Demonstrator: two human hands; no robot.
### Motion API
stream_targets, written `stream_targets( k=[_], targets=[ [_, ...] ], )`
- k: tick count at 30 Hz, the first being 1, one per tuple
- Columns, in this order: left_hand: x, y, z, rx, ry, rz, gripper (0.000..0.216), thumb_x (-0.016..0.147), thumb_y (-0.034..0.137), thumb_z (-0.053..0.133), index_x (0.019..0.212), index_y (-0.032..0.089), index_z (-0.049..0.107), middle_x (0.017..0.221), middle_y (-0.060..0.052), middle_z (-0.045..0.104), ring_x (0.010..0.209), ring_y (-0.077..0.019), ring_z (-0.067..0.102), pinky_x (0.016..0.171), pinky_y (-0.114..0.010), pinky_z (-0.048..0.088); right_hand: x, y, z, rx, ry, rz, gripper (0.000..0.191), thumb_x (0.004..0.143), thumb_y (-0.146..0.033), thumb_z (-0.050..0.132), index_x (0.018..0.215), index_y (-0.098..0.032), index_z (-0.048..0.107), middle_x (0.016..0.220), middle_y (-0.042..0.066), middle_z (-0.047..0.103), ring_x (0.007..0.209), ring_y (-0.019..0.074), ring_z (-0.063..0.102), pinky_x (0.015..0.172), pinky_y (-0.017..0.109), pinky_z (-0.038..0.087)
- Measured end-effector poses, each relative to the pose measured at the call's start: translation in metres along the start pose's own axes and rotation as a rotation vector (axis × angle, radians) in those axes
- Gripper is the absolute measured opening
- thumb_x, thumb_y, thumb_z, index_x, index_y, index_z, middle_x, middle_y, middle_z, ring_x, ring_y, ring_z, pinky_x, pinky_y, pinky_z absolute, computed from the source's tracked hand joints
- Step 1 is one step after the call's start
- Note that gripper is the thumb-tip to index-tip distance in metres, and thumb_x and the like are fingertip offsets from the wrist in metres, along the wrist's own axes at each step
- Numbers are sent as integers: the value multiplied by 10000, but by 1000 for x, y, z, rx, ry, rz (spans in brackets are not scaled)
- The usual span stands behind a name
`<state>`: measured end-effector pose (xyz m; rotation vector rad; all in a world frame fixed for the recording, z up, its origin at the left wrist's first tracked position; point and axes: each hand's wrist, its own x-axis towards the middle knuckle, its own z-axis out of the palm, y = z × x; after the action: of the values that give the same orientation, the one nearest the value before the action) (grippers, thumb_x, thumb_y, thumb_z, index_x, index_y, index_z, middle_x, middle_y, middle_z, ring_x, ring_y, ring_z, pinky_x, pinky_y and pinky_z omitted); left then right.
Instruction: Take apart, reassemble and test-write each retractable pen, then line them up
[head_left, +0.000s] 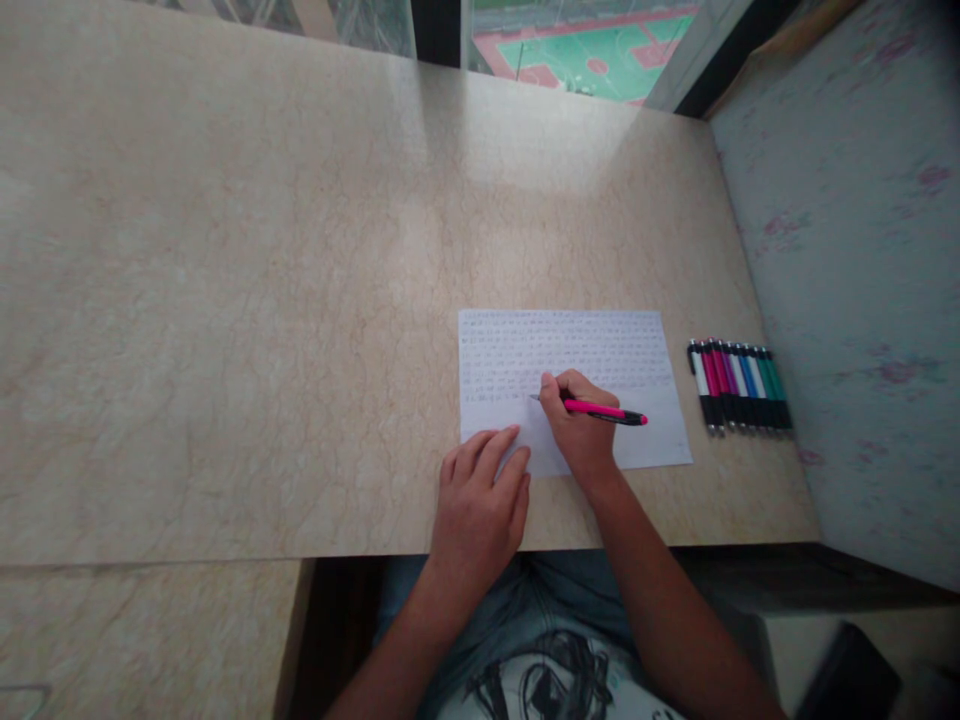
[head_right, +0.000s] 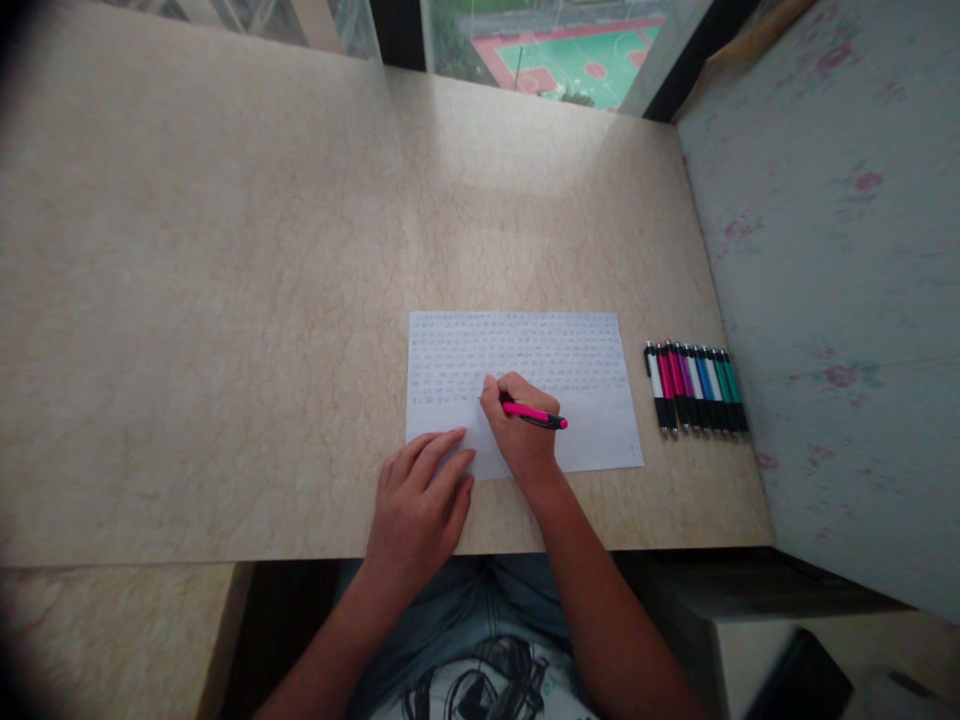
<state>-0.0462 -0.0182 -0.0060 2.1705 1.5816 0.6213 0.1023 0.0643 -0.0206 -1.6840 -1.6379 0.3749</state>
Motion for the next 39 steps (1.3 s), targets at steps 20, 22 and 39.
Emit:
stream_targets(
  k=[20,22,39],
  targets=[
    [0,1,0,-10,-4,-3,244,916,208,551,1136,206,655,1324,-79,630,1208,-284,516,993,-463,404,0,1,-2,111,22,94,371,916,-344,548,582,-196,483,509,-59,437,478,94,387,503,244,313],
    [0,0,1,-8,-9,-5,247,917,213,549,1141,211,654,1331,-76,625,1213,-286,513,995,-465,403,0,2,-4,209,38,163,363,920,-380,556,611,-194,520,515,-57,444,491,100,400,509,246,330],
    [0,-2,3,19,51,42,234,902,195,558,1118,205,645,1304,-95,638,1200,-298,534,983,-491,431,-3,10,-23,884,-175,517,949,719,-451,795,1486,-238,279,572,-93,570,436,89,446,393,183,305]
  ],
)
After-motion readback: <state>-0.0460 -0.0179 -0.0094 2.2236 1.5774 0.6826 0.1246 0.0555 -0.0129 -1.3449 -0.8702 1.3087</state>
